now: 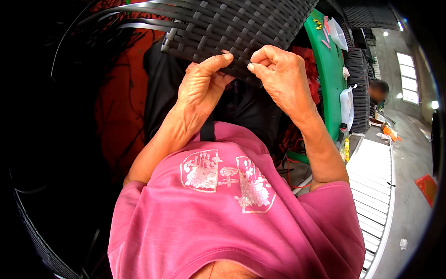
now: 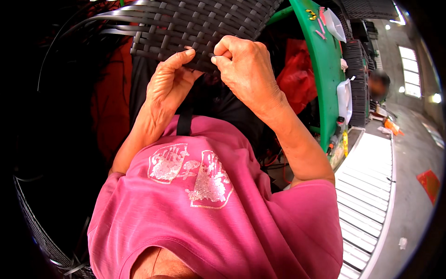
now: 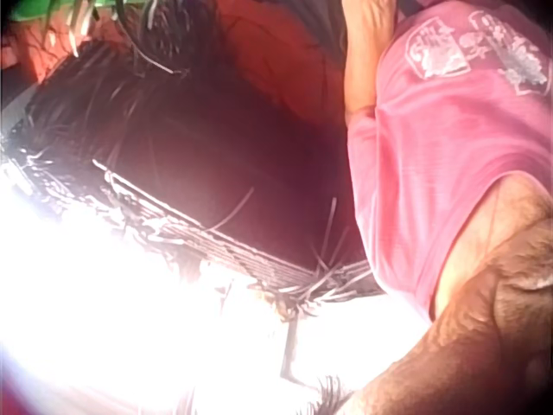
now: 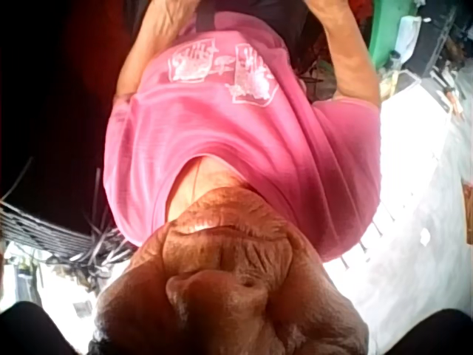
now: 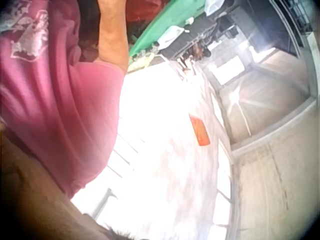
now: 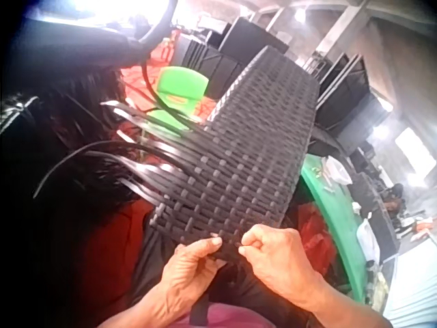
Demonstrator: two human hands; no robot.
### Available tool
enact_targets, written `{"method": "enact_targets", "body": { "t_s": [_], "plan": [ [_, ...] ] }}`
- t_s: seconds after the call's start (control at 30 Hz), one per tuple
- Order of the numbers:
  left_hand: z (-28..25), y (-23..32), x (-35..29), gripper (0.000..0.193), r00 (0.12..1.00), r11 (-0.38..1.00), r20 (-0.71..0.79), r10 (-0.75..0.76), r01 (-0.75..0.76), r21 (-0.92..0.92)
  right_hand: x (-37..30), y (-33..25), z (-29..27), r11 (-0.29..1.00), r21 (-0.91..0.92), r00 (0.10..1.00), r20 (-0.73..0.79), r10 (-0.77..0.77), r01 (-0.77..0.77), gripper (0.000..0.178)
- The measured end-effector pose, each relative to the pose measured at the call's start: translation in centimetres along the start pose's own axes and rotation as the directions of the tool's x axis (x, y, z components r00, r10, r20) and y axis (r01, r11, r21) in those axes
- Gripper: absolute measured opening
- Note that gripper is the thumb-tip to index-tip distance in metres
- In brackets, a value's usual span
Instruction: The person weaves black plastic strips into a furniture frame by hand, pulling the strips through the existing weave and tucking the ends into the frame.
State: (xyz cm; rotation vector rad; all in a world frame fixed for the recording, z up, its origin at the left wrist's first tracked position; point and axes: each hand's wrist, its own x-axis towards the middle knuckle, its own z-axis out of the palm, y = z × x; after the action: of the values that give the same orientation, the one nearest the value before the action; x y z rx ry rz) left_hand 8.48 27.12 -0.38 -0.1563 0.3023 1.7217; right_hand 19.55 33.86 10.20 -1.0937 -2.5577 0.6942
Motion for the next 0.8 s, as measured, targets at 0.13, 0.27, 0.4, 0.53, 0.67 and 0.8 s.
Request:
{"method": "enact_targets", "body": {
  "t_s": [0.13, 0.27, 0.4, 0.53, 0.67, 0.8],
  "plan": [
    [-0.4, 0.1, 0.4, 0.005, 0.999, 0.999, -0.007, -0.031, 0.031, -0.011, 0.0, 0.1, 0.3, 0.985, -0.108, 0.989, -0.046, -0.138, 0.133, 0.005],
    [-0.4, -0.1, 0.8, 0.003, 0.995, 1.000, 0.104, 0.010, -0.010, -0.007, 0.6, 0.3, 0.6, 0.954, -0.189, 0.969, -0.041, -0.245, 0.233, 0.005],
    [-0.9, -0.1, 1.0, 0.007, 0.990, 1.000, 0.143, -0.005, 0.007, -0.013, 0.3, -0.6, 0.8, 0.816, -0.481, 0.923, -0.035, -0.383, 0.321, 0.009],
    [-1.1, -0.2, 1.0, 0.011, 0.982, 1.000, 0.188, 0.003, 0.003, -0.031, 1.1, -0.5, 0.6, 0.715, -0.506, 0.819, -0.030, -0.573, 0.482, 0.012],
    [-1.0, 0.2, 0.4, 0.016, 0.975, 0.994, 0.223, 0.018, 0.007, -0.109, 1.5, 0.0, 0.1, 0.742, -0.306, 0.798, 0.123, -0.590, 0.596, 0.012],
    [-0.7, 0.3, 0.3, 0.024, 0.960, 0.992, 0.263, 0.096, -0.071, -0.104, 2.6, -0.3, -0.4, 0.797, -0.200, 0.820, 0.201, -0.536, 0.570, 0.013]
  ]
}}
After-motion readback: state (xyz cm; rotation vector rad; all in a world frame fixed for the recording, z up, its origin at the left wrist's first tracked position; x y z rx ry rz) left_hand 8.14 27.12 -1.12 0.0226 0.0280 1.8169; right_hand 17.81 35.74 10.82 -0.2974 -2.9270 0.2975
